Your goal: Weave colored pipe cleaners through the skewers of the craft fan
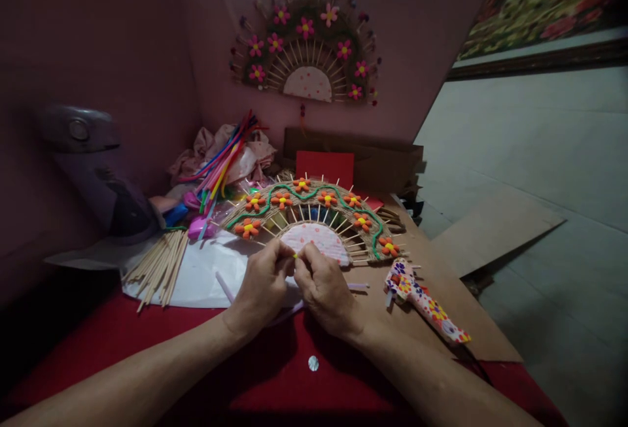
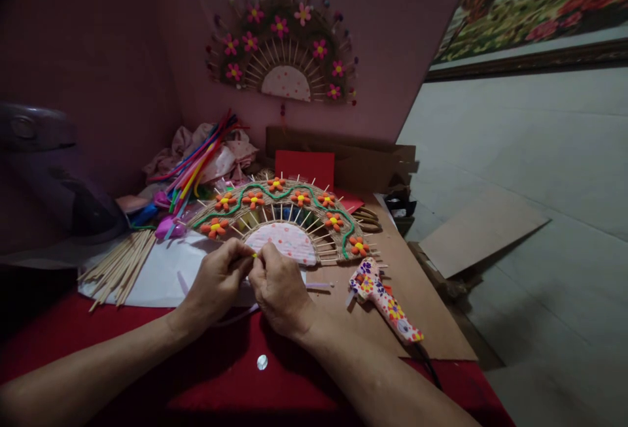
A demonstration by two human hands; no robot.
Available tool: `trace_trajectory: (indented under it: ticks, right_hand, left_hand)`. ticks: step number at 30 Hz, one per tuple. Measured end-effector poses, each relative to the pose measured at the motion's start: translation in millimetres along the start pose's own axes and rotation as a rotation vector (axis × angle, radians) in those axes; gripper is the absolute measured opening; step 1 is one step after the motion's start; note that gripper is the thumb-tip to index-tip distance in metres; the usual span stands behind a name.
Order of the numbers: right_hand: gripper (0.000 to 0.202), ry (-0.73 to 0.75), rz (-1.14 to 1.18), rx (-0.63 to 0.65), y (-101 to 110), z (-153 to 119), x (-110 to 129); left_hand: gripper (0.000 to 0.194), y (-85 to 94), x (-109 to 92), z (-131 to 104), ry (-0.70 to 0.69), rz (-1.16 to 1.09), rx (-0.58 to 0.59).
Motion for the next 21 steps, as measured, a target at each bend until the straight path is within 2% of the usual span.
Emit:
trace_trajectory:
  ticks: [3, 8, 13, 16, 21]
  right_hand:
    - [0.015, 0.039, -0.014, 0.024, 4, 1, 1]
    - [0.016, 0.083, 0.011, 0.104, 7, 0, 3]
    - [0.017, 0.129, 0.039, 0.082, 8, -1, 7]
    - [0.018, 0.187, -0.060, 0.043, 7, -3, 9]
    - [0.018, 0.308, -0.323, 0.073, 0, -7, 12]
  left_hand:
    - [0.010, -1.1, 2, 1, 0.035, -0.102, 0.074]
    - [0.014, 2.9, 1, 3, 0.066, -0.143, 0.126]
    - [0.020, -1.1, 10, 2, 0.283, -0.394, 0.162]
    - [0.023, -5.2, 14, 0, 0.373, -0.512, 0.161]
    - [0.021, -5.0, 18, 2, 0.335, -0.484, 0.088]
Point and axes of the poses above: each hand's wrist, its own z-axis towards the middle knuckle, its own y-axis out of the back of the hand, x = y × z, the point moved 6 cm from there along z, towards the middle knuckle, and after that the axes turned 5 degrees about z, right-handed, at the moved point
